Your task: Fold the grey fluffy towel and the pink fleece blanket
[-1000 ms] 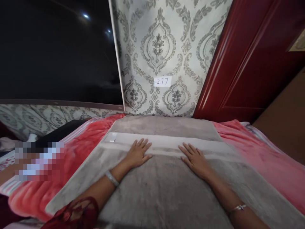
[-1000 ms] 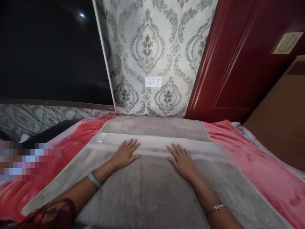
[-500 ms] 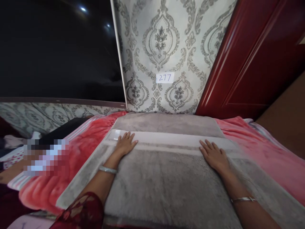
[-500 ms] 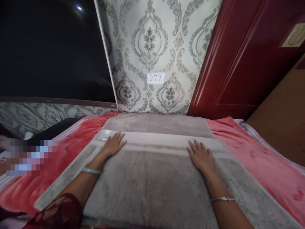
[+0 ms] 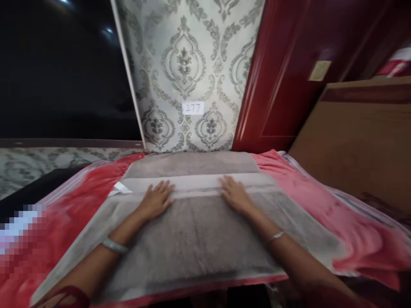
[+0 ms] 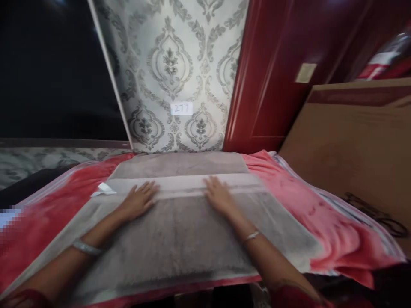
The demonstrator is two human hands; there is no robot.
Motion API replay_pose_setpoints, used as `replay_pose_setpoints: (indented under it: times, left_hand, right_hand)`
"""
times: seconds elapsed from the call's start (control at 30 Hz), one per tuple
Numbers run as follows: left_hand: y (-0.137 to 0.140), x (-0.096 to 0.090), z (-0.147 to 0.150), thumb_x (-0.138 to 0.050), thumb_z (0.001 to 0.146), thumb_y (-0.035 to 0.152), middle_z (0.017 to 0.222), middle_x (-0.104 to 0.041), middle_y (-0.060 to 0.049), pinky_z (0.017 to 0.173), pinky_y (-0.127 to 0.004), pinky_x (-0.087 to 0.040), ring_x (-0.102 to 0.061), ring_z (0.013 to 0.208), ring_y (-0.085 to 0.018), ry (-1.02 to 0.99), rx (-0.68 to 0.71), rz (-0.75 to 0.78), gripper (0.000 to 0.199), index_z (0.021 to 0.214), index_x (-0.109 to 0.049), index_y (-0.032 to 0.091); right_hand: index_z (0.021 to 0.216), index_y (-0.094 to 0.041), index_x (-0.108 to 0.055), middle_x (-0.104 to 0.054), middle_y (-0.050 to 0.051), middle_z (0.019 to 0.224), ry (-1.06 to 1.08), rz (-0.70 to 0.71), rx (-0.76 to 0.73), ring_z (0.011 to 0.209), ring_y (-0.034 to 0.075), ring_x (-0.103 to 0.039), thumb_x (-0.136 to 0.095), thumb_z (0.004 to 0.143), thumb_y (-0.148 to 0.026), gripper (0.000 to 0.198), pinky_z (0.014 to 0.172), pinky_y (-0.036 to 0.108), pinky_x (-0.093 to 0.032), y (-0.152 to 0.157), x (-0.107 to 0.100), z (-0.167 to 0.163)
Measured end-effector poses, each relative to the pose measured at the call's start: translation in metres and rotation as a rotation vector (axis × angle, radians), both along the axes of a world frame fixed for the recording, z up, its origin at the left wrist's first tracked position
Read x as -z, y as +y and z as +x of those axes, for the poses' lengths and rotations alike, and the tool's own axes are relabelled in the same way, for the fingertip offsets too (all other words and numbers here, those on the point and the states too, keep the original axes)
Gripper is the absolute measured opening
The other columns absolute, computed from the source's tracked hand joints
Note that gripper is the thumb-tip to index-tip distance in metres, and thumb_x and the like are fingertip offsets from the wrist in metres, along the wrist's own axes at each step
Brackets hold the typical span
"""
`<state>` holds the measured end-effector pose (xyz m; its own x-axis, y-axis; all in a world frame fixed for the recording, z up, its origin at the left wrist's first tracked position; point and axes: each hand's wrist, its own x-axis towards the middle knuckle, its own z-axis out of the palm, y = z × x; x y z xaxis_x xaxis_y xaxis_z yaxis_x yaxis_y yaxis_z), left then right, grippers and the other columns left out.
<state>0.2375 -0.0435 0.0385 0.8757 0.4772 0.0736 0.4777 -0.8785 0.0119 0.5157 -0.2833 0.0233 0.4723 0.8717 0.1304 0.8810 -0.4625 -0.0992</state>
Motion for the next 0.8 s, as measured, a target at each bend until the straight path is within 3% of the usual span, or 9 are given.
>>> replay_pose_setpoints:
  times: [0.07,0.1,0.2,0.33,0.43,0.53,0.67,0.8]
  left_hand:
    - [-0.018,0.013,0.016,-0.041,0.098,0.048,0.165,-0.032,-0.008,0.119,-0.063,-0.022,-0.024,0.153,-0.035,-0.025,0.118,0.007,0.061,0.156,-0.039,0.031]
    - [-0.022,0.02,0.019,-0.041,0.098,0.048,0.165,-0.031,-0.008,0.118,-0.065,-0.022,-0.024,0.153,-0.036,-0.04,0.131,0.022,0.06,0.155,-0.039,0.031]
    - [-0.022,0.033,0.02,-0.039,0.098,0.046,0.165,-0.032,-0.007,0.117,-0.065,-0.024,-0.025,0.153,-0.036,-0.056,0.115,0.062,0.059,0.155,-0.041,0.03]
    - [-0.015,0.033,0.018,-0.037,0.098,0.047,0.164,-0.032,-0.008,0.118,-0.063,-0.025,-0.026,0.153,-0.036,-0.038,0.101,0.082,0.06,0.154,-0.042,0.028]
    - [-0.018,0.029,0.021,-0.036,0.098,0.049,0.164,-0.031,-0.011,0.119,-0.061,-0.024,-0.026,0.153,-0.034,-0.028,0.08,0.077,0.062,0.155,-0.041,0.026]
    - [-0.022,0.027,0.019,-0.036,0.098,0.052,0.164,-0.03,-0.016,0.12,-0.059,-0.023,-0.027,0.152,-0.034,-0.015,0.034,0.085,0.066,0.155,-0.04,0.021]
    - [-0.013,0.026,-0.009,-0.038,0.098,0.054,0.164,-0.029,-0.019,0.12,-0.059,-0.022,-0.026,0.153,-0.034,0.009,-0.02,0.09,0.068,0.156,-0.038,0.019]
    - [0.007,0.029,-0.072,-0.036,0.1,0.052,0.165,-0.029,-0.015,0.122,-0.056,-0.019,-0.026,0.153,-0.03,0.017,-0.078,0.083,0.066,0.157,-0.035,0.019]
  right_hand:
    - [0.16,-0.033,-0.027,-0.019,0.004,0.168,0.038,-0.027,-0.169,0.155,0.027,-0.017,-0.029,0.103,-0.051,0.06,0.122,0.054,-0.02,0.014,0.006,-0.011]
    - [0.16,-0.032,-0.028,-0.02,0.004,0.168,0.049,-0.042,-0.171,0.155,0.026,-0.017,-0.029,0.103,-0.052,0.061,0.122,0.053,-0.018,0.013,0.01,-0.007]
    - [0.16,-0.029,-0.03,-0.02,0.004,0.168,0.061,-0.068,0.064,0.155,0.024,-0.016,-0.028,0.104,-0.051,0.059,0.124,0.049,-0.015,-0.023,0.019,0.035]
    - [0.16,-0.027,-0.029,-0.019,0.004,0.169,0.079,-0.054,0.43,0.155,0.027,-0.016,-0.024,0.105,-0.049,0.059,0.123,0.053,-0.017,-0.09,0.02,0.098]
    - [0.161,-0.025,-0.027,-0.018,0.008,0.169,0.093,-0.046,0.552,0.153,0.031,-0.021,-0.018,0.105,-0.048,0.061,0.117,0.059,-0.028,-0.115,0.02,0.118]
    - [0.161,-0.026,-0.026,-0.019,0.009,0.169,0.1,-0.042,0.587,0.152,0.032,-0.024,-0.016,0.104,-0.05,0.062,0.116,0.059,-0.031,-0.121,0.022,0.119]
    - [0.16,-0.026,-0.03,-0.023,0.01,0.168,0.104,-0.018,0.574,0.151,0.034,-0.028,-0.016,0.102,-0.05,0.064,0.114,0.063,-0.031,-0.125,0.031,0.121]
    - [0.159,-0.027,-0.033,-0.027,0.012,0.166,0.079,0.01,0.549,0.149,0.036,-0.032,-0.014,0.099,-0.057,0.07,0.109,0.065,-0.037,-0.134,0.059,0.144]
